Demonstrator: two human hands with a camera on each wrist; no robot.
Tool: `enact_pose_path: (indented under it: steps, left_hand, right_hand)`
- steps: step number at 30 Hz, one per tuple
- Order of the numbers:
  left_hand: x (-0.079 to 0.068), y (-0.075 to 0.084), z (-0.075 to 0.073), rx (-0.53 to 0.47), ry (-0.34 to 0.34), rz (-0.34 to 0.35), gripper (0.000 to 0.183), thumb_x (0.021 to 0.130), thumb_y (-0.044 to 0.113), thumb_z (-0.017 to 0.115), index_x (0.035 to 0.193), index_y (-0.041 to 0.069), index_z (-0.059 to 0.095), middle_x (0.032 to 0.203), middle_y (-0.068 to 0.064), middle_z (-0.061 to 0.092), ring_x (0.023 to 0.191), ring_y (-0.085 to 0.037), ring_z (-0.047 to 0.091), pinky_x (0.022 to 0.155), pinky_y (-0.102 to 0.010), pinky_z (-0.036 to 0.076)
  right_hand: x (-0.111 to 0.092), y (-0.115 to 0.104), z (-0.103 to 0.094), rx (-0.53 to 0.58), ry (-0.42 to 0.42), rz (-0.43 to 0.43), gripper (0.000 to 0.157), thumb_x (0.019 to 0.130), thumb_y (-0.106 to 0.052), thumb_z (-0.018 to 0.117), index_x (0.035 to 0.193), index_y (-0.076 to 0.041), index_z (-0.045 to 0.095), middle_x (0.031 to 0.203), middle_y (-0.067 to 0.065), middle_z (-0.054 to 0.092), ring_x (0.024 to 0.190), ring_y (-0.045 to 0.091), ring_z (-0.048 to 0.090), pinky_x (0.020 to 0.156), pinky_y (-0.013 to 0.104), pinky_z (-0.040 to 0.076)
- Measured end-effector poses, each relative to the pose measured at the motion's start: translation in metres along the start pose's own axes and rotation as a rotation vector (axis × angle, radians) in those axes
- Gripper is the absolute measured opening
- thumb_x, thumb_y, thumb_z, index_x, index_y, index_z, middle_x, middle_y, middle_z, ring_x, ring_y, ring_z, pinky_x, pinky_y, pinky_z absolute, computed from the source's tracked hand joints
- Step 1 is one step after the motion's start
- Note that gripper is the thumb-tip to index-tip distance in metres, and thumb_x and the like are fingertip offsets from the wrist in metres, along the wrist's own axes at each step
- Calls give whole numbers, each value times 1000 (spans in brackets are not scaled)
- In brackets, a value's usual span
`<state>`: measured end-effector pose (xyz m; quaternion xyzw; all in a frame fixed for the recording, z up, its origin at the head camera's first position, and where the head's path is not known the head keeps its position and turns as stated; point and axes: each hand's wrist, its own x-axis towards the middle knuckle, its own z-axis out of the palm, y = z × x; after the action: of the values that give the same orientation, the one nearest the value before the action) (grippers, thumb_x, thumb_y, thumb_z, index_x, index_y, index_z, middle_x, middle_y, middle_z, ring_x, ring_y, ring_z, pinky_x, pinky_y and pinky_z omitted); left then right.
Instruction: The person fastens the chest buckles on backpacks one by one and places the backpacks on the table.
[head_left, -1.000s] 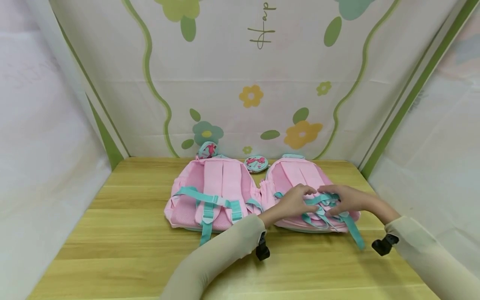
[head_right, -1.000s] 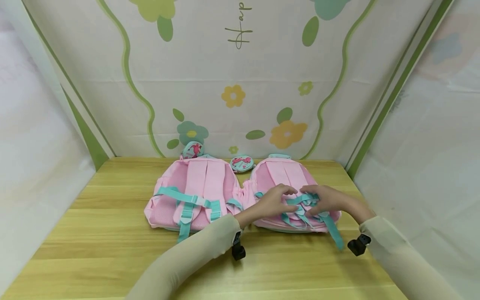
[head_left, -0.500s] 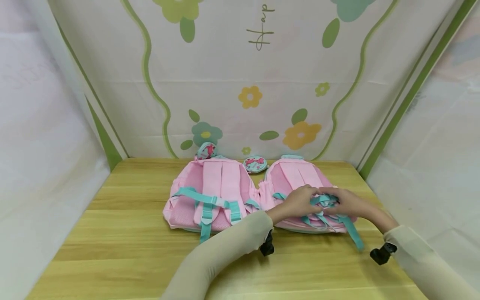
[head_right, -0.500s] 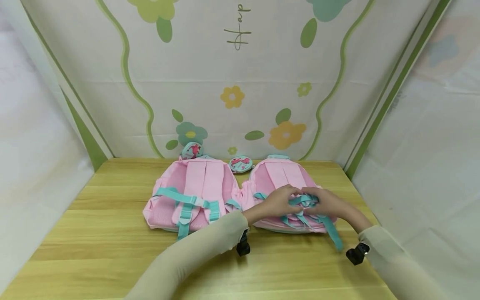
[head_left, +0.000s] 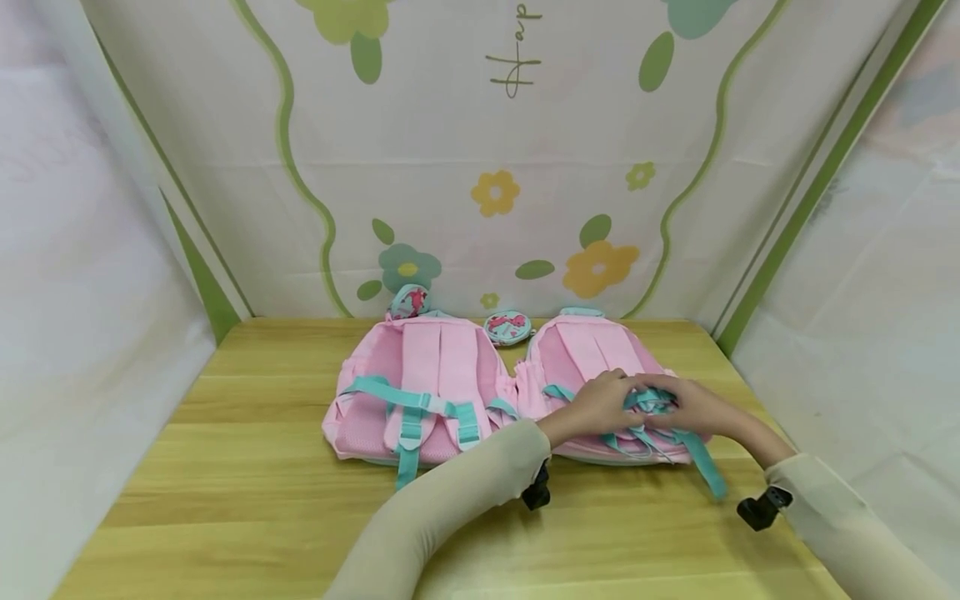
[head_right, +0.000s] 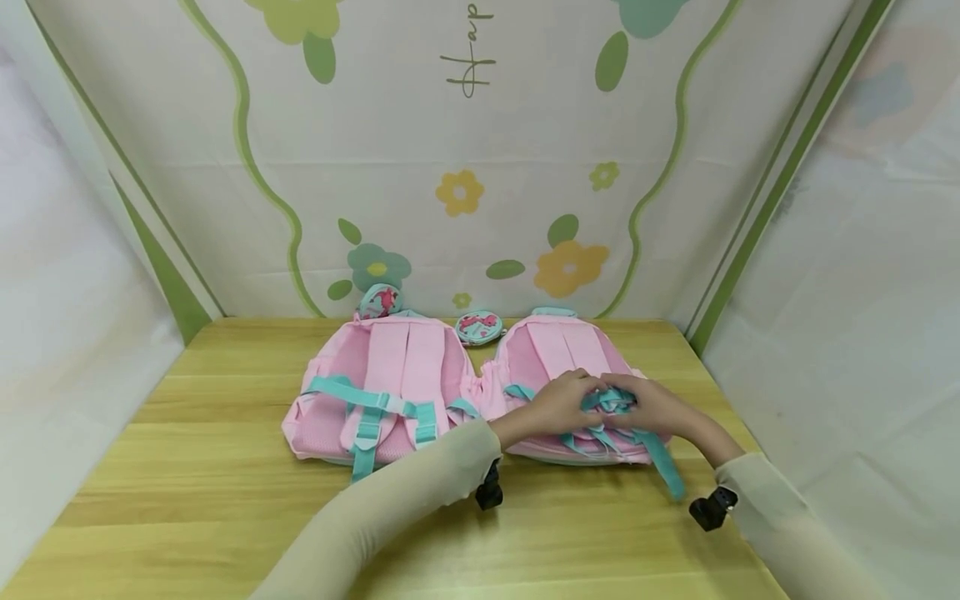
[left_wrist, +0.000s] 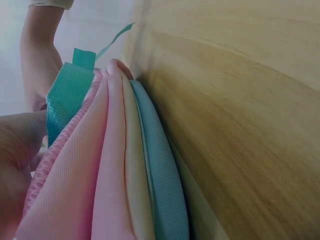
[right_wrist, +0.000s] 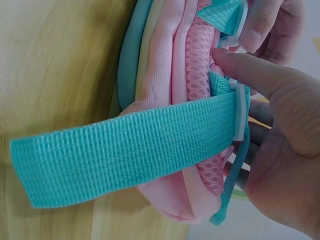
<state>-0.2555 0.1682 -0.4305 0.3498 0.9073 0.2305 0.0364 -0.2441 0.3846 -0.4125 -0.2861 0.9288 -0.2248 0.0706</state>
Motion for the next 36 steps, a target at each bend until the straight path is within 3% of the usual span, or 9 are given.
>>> enact_pose_path:
  steps: [7,13,22,27,30,36]
  left_hand:
    - [0,-1,3,-4,9,0,41,95,44,70,131,27,64,130,7,61,116,-7,58,96,-22,50]
    - [-1,-1,4,-7,7,-21,54,94,46,69,142,23,59,133,6,62,120,-8,59,100,-24,50]
    - [2,-2,3,-12,3,-30,57,93,46,71,145,24,58,126,6,62,109,-4,57,89,-20,50]
    - [4,-2,6,-34,22,-39,44,91,45,73,128,23,67,118,7,62,100,-3,56,82,-17,49]
    - [5,-3,6,-37,35,-49,34,90,46,74,115,23,68,114,8,62,97,-3,56,80,-17,48]
    - [6,-1,4,-59,83,-26,27,89,42,79,104,22,67,104,11,62,90,0,54,77,-13,44]
  right_hand:
    - [1,-1,-1,-8,-8,16,64,91,-31,78,144,-5,54,130,21,65,107,25,64,81,31,54]
    - [4,0,-4,-12,-39,14,63,91,-34,78,142,-5,57,132,20,65,108,23,64,83,32,54]
    - [11,3,-8,-30,-59,-13,58,87,-32,81,135,-5,63,123,12,69,97,10,62,78,27,52]
    - [10,4,-10,-20,-64,-1,62,87,-33,82,137,-2,61,124,12,69,98,9,61,80,26,52]
    - [10,3,-10,-15,-61,3,65,87,-32,82,139,1,59,126,14,69,98,8,60,80,25,51]
    - [10,-2,-12,-16,-54,4,66,86,-29,83,139,2,59,127,16,69,100,13,60,82,31,53]
